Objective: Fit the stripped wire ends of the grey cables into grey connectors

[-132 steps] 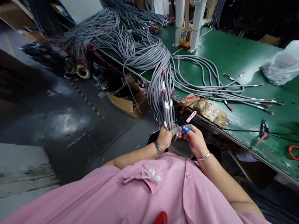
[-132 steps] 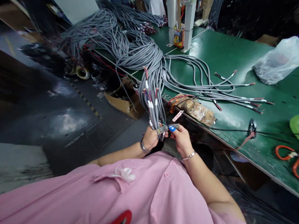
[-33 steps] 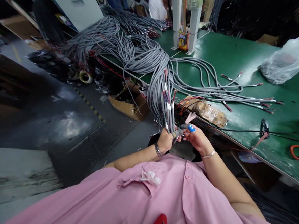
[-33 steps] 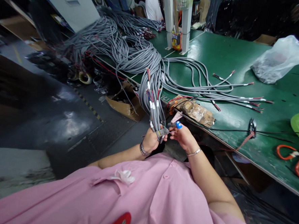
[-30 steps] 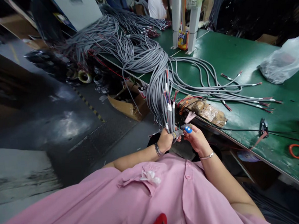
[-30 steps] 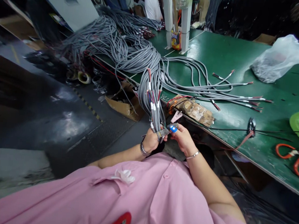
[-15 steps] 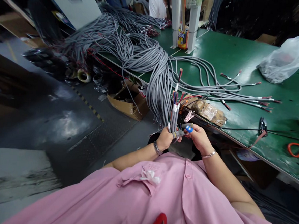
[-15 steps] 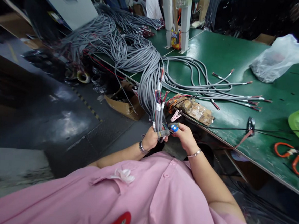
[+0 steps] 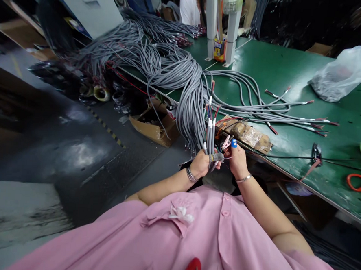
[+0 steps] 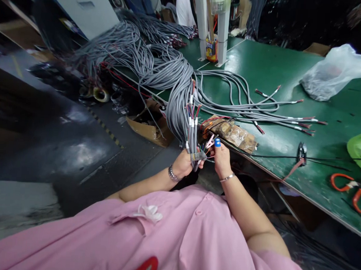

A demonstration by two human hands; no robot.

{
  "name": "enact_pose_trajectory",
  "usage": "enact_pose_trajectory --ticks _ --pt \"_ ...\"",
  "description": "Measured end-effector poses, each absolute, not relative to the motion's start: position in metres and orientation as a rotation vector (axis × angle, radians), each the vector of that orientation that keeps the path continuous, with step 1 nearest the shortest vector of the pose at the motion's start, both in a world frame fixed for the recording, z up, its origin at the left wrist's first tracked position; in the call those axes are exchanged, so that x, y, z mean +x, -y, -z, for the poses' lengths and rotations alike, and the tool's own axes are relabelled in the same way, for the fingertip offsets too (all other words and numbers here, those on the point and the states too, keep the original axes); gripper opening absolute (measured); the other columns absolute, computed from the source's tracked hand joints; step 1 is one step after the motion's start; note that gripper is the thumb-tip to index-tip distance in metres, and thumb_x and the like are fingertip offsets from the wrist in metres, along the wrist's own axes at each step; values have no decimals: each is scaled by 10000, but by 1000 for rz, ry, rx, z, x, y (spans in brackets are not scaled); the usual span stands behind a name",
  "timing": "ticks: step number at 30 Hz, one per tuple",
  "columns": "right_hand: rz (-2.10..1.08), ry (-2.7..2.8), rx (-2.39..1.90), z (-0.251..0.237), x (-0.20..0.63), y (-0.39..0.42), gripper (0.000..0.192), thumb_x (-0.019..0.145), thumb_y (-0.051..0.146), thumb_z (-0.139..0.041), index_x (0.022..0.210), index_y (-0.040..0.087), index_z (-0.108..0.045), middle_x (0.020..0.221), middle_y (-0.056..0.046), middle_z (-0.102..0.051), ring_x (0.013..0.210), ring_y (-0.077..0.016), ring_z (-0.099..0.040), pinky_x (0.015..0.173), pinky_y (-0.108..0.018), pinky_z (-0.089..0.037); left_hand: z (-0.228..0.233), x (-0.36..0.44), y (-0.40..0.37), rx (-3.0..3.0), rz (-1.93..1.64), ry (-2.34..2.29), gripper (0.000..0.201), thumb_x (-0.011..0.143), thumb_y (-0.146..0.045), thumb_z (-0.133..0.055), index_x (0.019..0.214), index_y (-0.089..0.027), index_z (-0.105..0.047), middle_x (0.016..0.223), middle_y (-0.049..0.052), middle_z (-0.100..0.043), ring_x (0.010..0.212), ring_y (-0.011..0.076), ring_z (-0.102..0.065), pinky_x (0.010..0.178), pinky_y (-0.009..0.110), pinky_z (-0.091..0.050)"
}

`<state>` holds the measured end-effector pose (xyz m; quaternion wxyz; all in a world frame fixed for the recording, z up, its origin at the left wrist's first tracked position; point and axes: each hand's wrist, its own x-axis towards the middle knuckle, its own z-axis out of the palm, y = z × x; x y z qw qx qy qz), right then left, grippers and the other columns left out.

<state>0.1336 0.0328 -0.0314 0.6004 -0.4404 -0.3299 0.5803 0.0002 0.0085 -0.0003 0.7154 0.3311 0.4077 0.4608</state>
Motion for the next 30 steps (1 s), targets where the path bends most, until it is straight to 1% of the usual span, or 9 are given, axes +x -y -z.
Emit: enact_pose_trajectory --ticks 3,6,9,11,14,16,19,22,30 --pt "-1434 683 -962 34 131 -34 485 766 671 -567 688 195 -623 544 16 -545 468 -101 -456 444 -246 -380 3 2 -11 743 -993 -901 401 580 -378 -815 746 -142 -537 518 -15 -587 438 121 -561 454 246 -475" --pt "-1662 566 -837 30 130 -37 505 721 698 -598 719 193 -602 566 9 -553 459 -116 -468 423 -266 -410 5 4 -12 748 -1001 -905 391 586 -377 -812 748 -134 -551 542 -9 -598 457 118 -570 469 246 -483" --pt "-1747 510 -778 25 129 -39 488 715 684 -620 729 197 -590 546 19 -529 442 -116 -450 414 -268 -418 6 5 -12 732 -1015 -901 399 576 -376 -819 742 -136 -547 557 -9 -603 466 116 -573 476 244 -488" --pt "-1700 516 -785 25 129 -39 487 733 686 -598 715 199 -590 546 18 -531 443 -112 -444 417 -263 -415 6 4 -11 723 -1019 -894 400 575 -374 -819 737 -139 -539 547 -11 -598 456 115 -567 467 243 -483" --pt "-1479 566 -856 31 129 -39 492 768 682 -558 699 197 -612 598 5 -573 490 -101 -473 463 -243 -428 5 3 -11 704 -1025 -887 401 576 -372 -816 739 -147 -527 521 -19 -586 431 118 -555 439 242 -468" --pt "-1411 599 -885 33 129 -39 494 775 683 -546 698 201 -624 616 2 -587 513 -100 -489 484 -239 -436 5 2 -11 696 -1011 -892 401 568 -367 -820 737 -145 -532 520 -19 -584 435 118 -558 438 238 -468" --pt "-1570 579 -838 30 128 -39 498 757 698 -553 719 206 -618 587 -1 -566 509 -126 -507 451 -260 -436 5 2 -12 709 -991 -897 394 562 -359 -824 736 -136 -551 540 -11 -593 458 113 -570 459 231 -478" --pt "-1727 478 -780 22 126 -40 481 725 685 -607 764 205 -601 586 -5 -566 518 -159 -538 412 -275 -430 8 4 -13 728 -1001 -893 392 571 -368 -819 743 -134 -557 554 -5 -600 470 115 -577 469 234 -484" --pt "-1644 339 -782 17 123 -44 414 720 607 -678 726 203 -586 616 3 -608 514 -122 -524 477 -264 -460 10 5 -13 695 -1024 -917 420 552 -355 -831 748 -142 -527 578 -11 -605 466 108 -572 470 234 -486"
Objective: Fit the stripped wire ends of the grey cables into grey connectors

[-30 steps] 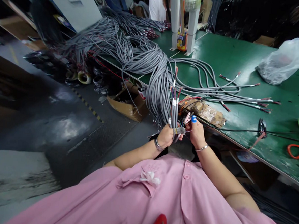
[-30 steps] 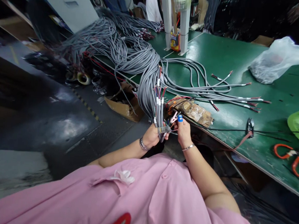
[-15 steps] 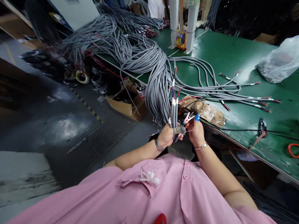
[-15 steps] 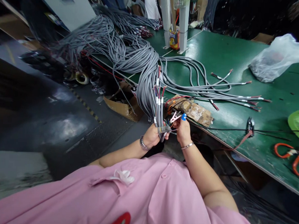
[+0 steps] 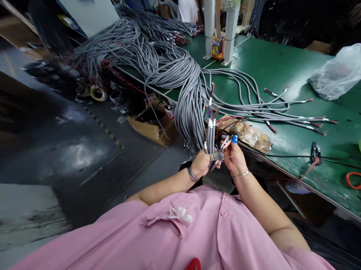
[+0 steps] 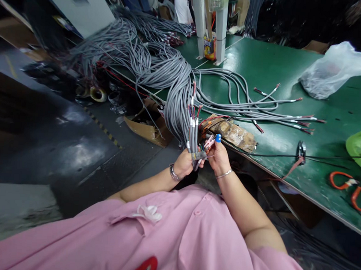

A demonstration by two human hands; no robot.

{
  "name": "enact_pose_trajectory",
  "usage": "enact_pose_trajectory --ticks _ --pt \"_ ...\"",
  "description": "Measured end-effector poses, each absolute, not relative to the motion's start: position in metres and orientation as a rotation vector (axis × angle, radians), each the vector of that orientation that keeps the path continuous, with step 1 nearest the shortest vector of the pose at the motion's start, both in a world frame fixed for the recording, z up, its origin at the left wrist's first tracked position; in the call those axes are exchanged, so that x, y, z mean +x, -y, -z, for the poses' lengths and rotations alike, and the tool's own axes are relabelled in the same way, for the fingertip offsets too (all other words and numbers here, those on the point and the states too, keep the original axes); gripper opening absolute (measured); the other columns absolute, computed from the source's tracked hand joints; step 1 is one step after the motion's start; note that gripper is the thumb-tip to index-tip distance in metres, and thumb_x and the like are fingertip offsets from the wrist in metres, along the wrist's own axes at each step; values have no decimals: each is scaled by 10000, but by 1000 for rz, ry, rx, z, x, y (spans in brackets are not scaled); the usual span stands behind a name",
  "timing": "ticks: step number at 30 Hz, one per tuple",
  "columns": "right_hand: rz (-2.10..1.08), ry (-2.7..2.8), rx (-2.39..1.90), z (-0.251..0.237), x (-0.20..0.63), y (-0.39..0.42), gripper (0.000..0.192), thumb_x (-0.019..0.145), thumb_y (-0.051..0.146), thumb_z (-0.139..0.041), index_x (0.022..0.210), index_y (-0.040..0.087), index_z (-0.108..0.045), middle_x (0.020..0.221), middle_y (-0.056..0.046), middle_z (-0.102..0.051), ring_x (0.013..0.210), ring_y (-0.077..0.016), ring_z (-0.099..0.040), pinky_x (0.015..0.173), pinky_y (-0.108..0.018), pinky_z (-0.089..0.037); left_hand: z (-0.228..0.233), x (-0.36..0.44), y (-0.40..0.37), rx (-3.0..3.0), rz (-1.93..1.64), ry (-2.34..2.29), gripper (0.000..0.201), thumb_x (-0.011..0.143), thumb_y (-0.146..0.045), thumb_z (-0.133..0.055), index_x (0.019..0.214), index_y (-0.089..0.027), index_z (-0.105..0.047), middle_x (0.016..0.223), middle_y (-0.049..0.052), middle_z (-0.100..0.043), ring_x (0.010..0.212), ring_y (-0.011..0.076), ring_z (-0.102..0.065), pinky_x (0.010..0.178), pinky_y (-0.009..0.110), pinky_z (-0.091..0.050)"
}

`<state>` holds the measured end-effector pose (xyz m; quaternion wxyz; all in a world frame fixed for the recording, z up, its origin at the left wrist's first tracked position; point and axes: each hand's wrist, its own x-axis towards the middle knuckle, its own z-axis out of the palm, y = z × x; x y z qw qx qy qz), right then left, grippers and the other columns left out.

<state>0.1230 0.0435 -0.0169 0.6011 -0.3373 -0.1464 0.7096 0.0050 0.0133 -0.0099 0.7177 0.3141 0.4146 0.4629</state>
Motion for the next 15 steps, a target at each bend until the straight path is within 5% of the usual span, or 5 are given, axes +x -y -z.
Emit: enact_pose_trajectory --ticks 15 --pt "-1793 396 -700 31 135 -37 437 778 643 -575 821 211 -630 798 -16 -659 587 -107 -548 514 -229 -473 8 -2 1 764 -1044 -935 411 572 -381 -821 739 -155 -522 504 -27 -564 419 111 -538 423 236 -463"
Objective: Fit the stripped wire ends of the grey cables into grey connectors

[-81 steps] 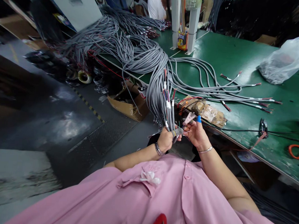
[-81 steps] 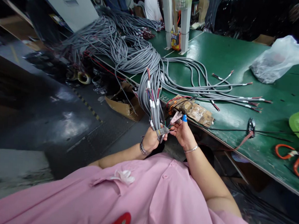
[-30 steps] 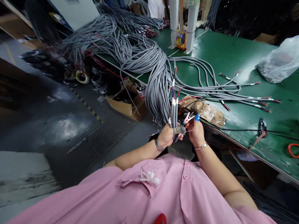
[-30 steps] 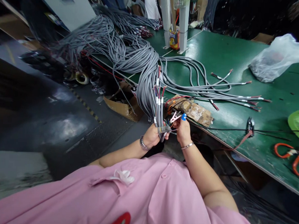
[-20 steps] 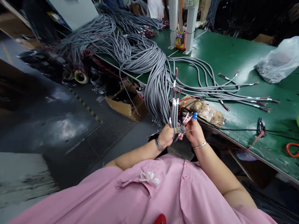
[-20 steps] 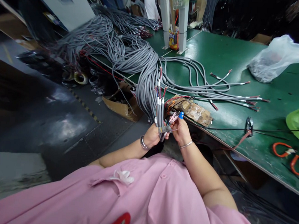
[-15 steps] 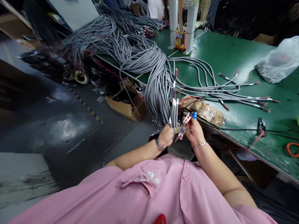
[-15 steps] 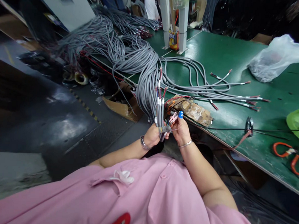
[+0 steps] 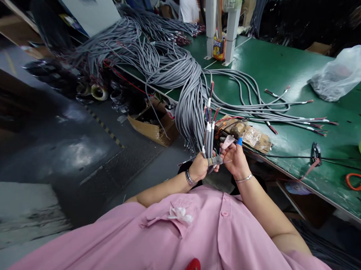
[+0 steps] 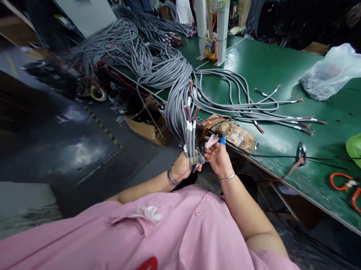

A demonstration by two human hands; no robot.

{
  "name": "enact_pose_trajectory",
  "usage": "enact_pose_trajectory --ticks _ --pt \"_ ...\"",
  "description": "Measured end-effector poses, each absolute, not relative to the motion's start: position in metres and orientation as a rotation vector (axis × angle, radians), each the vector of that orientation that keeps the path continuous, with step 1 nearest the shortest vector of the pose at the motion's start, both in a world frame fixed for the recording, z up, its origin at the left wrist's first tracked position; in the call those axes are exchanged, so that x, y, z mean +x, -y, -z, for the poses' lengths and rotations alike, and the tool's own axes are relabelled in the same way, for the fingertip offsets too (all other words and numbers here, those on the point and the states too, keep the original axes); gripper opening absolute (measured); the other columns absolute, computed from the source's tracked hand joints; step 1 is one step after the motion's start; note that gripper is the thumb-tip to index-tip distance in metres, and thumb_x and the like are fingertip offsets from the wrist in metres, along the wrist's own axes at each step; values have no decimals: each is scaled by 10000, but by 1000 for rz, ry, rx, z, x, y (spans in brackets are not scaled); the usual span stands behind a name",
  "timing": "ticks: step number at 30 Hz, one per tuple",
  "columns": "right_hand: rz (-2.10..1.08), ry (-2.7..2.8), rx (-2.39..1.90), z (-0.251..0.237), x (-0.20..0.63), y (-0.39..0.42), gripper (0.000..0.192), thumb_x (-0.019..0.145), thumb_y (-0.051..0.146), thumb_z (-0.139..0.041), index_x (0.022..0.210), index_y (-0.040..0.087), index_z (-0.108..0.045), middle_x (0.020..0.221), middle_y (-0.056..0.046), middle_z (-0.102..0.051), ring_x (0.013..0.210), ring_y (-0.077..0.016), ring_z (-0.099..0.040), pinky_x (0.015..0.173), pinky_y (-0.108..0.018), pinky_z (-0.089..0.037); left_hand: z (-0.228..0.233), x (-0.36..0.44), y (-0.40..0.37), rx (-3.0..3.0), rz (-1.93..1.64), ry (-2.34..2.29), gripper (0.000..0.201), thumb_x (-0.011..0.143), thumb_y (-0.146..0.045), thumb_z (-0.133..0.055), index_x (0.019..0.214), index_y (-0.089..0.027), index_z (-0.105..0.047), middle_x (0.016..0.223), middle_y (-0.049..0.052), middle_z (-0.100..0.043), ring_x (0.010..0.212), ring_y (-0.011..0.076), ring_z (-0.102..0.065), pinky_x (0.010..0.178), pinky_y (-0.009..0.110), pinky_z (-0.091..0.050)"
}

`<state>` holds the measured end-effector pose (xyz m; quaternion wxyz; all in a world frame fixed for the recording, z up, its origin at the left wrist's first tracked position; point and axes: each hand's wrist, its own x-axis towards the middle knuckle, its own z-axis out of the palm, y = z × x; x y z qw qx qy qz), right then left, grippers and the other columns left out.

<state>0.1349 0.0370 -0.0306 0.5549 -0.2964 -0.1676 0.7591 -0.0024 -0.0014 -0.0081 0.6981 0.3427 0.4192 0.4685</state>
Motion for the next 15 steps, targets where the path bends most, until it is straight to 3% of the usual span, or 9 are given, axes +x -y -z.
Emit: enact_pose_trajectory --ticks 5,9,12,15 --pt "-1704 449 -771 24 136 -34 326 753 498 -698 839 187 -656 766 -5 -648 595 -90 -542 495 -195 -457 6 -1 4 747 -1116 -927 388 593 -356 -814 733 -157 -512 523 -29 -565 440 112 -547 428 237 -471" --pt "-1633 490 -811 22 135 -34 347 736 524 -703 791 187 -644 683 12 -603 541 -81 -490 475 -205 -422 6 4 -1 708 -1132 -946 416 572 -358 -825 752 -160 -506 546 -26 -583 449 114 -556 432 238 -475" --pt "-1394 621 -919 24 135 -33 360 745 536 -689 712 183 -631 611 26 -566 483 -64 -411 453 -208 -365 5 7 -3 684 -1135 -968 442 547 -368 -834 756 -162 -504 535 -29 -578 452 120 -562 437 237 -472" --pt "-1260 704 -1000 28 134 -34 435 771 605 -615 692 178 -637 593 18 -571 478 -68 -415 453 -216 -349 4 9 -4 666 -1128 -990 442 543 -365 -834 751 -158 -503 529 -31 -571 455 119 -564 441 232 -470"
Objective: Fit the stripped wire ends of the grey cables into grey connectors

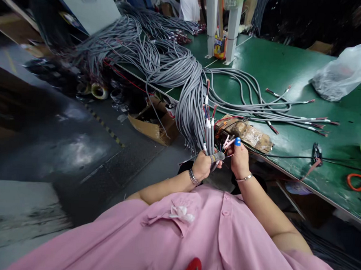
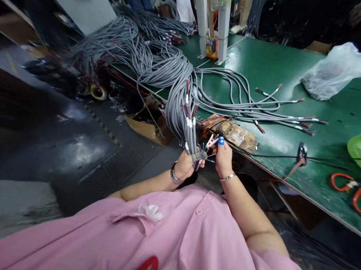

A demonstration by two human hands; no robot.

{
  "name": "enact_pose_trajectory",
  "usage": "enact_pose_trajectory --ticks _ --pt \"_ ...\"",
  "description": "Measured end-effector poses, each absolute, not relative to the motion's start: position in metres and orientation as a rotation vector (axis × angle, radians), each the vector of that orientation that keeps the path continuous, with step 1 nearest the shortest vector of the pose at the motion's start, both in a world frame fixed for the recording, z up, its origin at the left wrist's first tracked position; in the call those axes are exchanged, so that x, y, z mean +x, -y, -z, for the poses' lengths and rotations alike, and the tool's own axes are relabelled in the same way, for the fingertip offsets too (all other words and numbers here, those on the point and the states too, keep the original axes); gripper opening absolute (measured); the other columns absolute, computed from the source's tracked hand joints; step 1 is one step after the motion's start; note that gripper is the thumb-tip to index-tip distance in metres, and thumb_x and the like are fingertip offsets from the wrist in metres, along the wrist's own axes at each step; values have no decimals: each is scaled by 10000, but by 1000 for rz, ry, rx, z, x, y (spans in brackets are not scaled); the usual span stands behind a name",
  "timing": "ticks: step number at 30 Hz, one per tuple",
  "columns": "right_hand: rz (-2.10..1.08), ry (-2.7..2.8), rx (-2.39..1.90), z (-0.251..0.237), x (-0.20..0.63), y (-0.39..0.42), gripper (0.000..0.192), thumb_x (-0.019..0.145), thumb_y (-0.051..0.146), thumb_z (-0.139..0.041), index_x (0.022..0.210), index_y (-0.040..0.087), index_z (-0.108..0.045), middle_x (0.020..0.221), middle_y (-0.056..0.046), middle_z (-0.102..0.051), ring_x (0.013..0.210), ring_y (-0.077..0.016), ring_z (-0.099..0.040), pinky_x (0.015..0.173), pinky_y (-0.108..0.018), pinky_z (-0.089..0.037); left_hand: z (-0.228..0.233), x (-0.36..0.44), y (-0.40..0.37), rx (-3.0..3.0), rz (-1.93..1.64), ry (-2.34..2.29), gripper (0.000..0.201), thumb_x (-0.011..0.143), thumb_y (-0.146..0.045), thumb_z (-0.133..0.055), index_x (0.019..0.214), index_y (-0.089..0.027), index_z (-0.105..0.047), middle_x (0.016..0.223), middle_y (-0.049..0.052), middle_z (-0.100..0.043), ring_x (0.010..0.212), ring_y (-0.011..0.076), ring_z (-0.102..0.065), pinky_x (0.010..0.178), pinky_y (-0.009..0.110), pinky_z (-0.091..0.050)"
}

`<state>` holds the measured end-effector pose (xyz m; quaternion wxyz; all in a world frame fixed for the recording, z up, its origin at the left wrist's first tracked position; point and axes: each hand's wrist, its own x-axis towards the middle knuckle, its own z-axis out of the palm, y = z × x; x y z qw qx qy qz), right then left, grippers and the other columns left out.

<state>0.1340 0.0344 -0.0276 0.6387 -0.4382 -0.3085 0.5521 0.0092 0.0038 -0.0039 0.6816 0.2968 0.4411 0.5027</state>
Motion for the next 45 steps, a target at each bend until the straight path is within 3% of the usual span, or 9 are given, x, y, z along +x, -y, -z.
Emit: enact_pose_trajectory --ticks 6,11,18,22,27,33,38,45 --pt "-1605 442 -765 30 130 -46 387 731 576 -684 767 193 -641 695 0 -647 586 -116 -570 526 -247 -467 8 12 -5 684 -1130 -1002 414 570 -364 -819 747 -154 -510 528 -33 -566 445 110 -555 435 224 -464" --pt "-1567 327 -692 32 125 -49 336 724 509 -729 758 189 -634 680 10 -641 574 -104 -563 531 -230 -486 7 14 -6 684 -1118 -1040 437 539 -372 -833 724 -154 -503 530 -27 -566 446 110 -554 436 229 -463" --pt "-1694 371 -745 34 132 -38 493 739 694 -580 805 208 -623 718 -6 -642 590 -114 -573 521 -236 -480 7 4 3 700 -1135 -986 416 560 -352 -824 750 -157 -511 561 -20 -597 444 117 -560 432 244 -472" --pt "-1801 415 -724 26 139 -35 479 747 669 -593 816 197 -639 768 -26 -657 603 -115 -564 517 -233 -471 8 1 8 724 -1170 -950 370 587 -336 -812 716 -152 -518 540 -17 -591 439 117 -553 439 252 -477" --pt "-1638 545 -809 22 139 -34 289 764 464 -698 803 180 -654 706 1 -628 576 -91 -521 517 -213 -439 2 5 6 661 -1232 -954 356 603 -316 -804 746 -157 -518 571 -21 -608 453 107 -555 440 237 -477" --pt "-1618 561 -834 31 137 -39 421 766 595 -630 789 176 -661 752 -20 -652 571 -91 -526 511 -225 -432 2 8 -1 621 -1239 -972 387 577 -338 -810 752 -157 -516 578 -18 -607 461 106 -562 444 231 -479" --pt "-1716 436 -791 33 135 -46 395 717 574 -697 749 185 -638 769 -24 -675 560 -95 -536 510 -231 -445 5 10 -4 605 -1215 -1021 438 549 -375 -821 778 -163 -514 573 -25 -601 464 110 -570 456 235 -486" --pt "-1639 368 -758 29 128 -51 382 698 531 -740 712 167 -622 599 9 -611 504 -79 -500 449 -202 -397 8 10 -5 629 -1192 -1028 452 553 -381 -824 796 -166 -509 580 -26 -606 459 108 -564 444 232 -483"
